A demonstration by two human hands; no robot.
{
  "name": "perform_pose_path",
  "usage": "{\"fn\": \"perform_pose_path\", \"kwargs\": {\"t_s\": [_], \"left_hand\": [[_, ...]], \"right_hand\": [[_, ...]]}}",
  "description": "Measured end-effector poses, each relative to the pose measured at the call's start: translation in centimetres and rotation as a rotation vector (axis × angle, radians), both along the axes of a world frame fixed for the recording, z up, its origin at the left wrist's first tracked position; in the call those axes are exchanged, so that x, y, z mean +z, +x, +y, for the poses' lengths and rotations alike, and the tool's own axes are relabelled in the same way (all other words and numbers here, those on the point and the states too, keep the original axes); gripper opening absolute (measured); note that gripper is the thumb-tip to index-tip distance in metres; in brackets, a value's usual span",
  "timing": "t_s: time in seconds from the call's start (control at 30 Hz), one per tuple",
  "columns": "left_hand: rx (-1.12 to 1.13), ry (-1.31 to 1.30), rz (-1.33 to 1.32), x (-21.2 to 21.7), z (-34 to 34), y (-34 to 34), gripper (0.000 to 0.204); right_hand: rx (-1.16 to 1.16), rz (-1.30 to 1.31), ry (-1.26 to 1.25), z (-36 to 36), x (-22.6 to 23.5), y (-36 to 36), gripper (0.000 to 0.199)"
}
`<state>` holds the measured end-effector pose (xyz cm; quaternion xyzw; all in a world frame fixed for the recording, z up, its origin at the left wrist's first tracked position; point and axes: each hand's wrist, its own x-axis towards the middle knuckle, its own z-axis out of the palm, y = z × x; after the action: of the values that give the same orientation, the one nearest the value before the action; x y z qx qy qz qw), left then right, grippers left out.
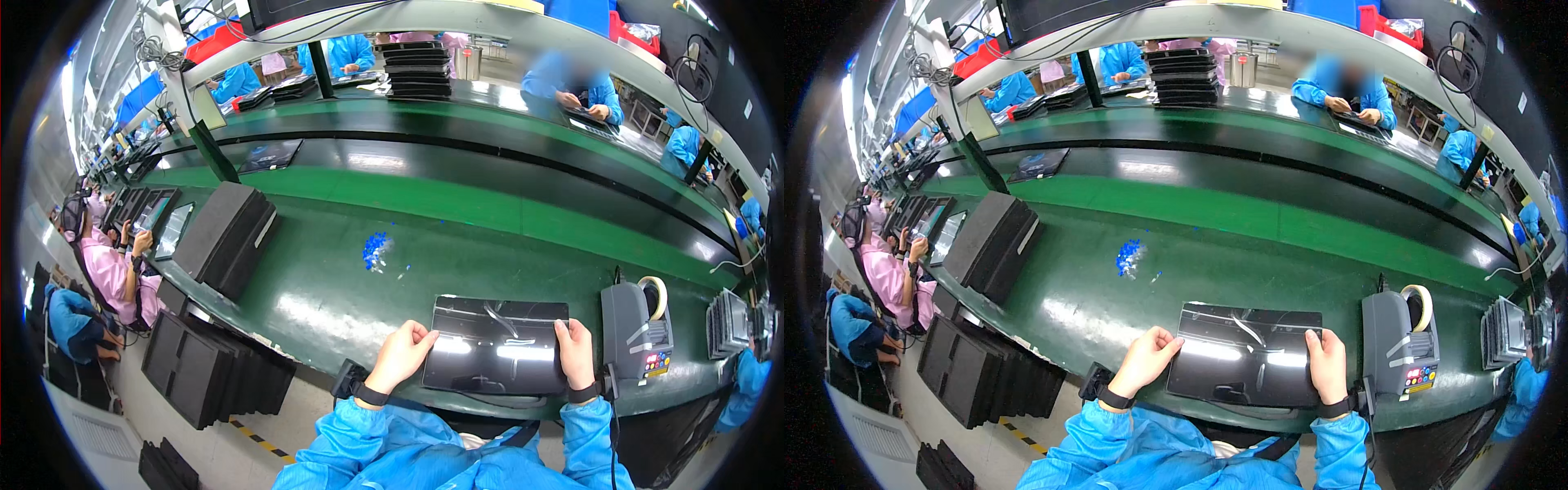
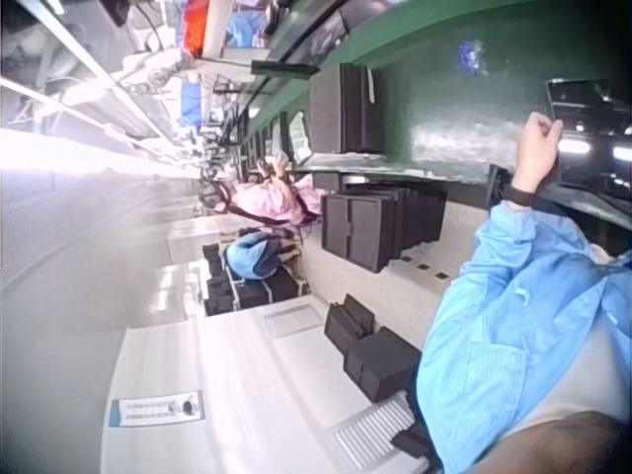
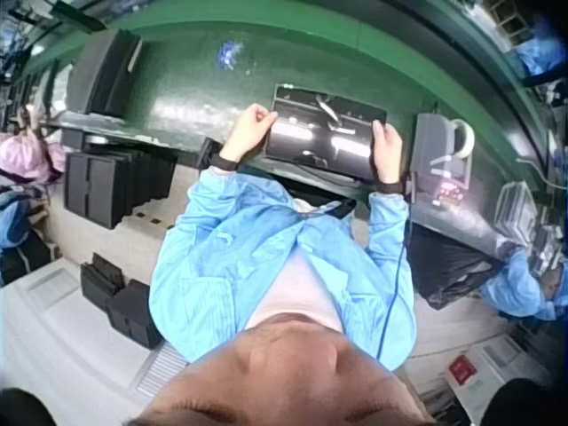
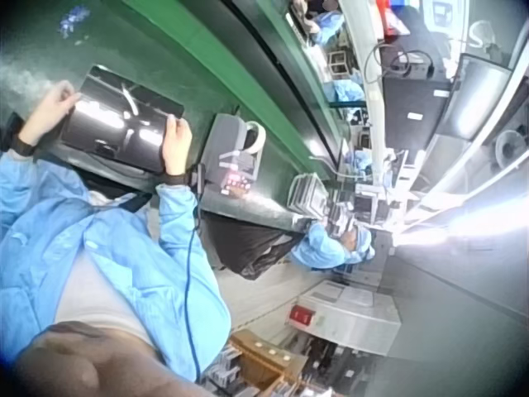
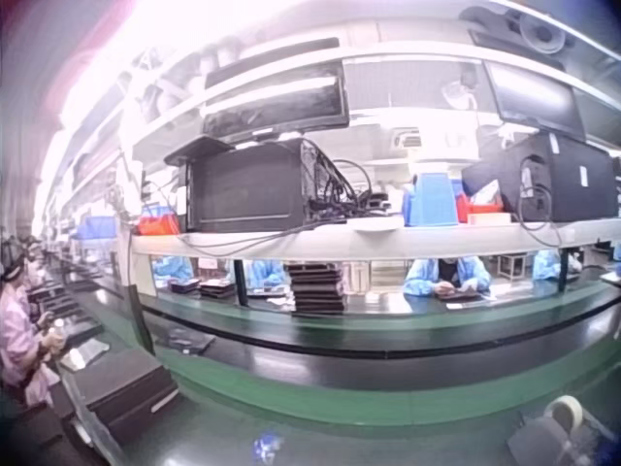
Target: The person assembles a tablet computer by hand, attaching a tablet screen and protective film to the tablet internals and electronic components.
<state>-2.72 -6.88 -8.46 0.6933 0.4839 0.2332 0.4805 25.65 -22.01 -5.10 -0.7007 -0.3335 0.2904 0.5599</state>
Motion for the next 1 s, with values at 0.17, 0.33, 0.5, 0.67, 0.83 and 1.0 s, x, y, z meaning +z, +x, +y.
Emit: {"fn": "perform_pose_path", "kwargs": {"t_s": [0.17,0.33,0.5,0.67,0.83,1.0], "left_hand": [[-0.008,0.053,0.054,-0.1,0.2,-0.2,0.032],[-0.046,0.067,0.150,1.6,0.8,0.9,0.040],[-0.032,0.194,-0.015,2.4,-0.8,1.4,0.032],[-0.087,0.415,-0.274,5.2,-2.9,0.9,0.025],[-0.078,0.215,-0.539,5.3,-4.9,0.9,0.037],[0.072,0.107,-0.876,7.3,-6.6,2.2,0.045]], "right_hand": [[-0.235,-0.782,-0.224,0.2,0.6,-0.4,0.028],[-0.233,-0.746,-0.248,0.0,-1.3,-0.5,0.030],[-0.201,-0.306,-0.077,-0.4,-1.3,0.0,0.025],[-0.049,0.206,0.259,-2.4,2.8,-1.7,0.018],[0.000,0.190,0.429,-3.4,2.2,-1.8,0.037],[-0.006,0.134,0.423,-4.0,1.9,-2.4,0.039]]}}
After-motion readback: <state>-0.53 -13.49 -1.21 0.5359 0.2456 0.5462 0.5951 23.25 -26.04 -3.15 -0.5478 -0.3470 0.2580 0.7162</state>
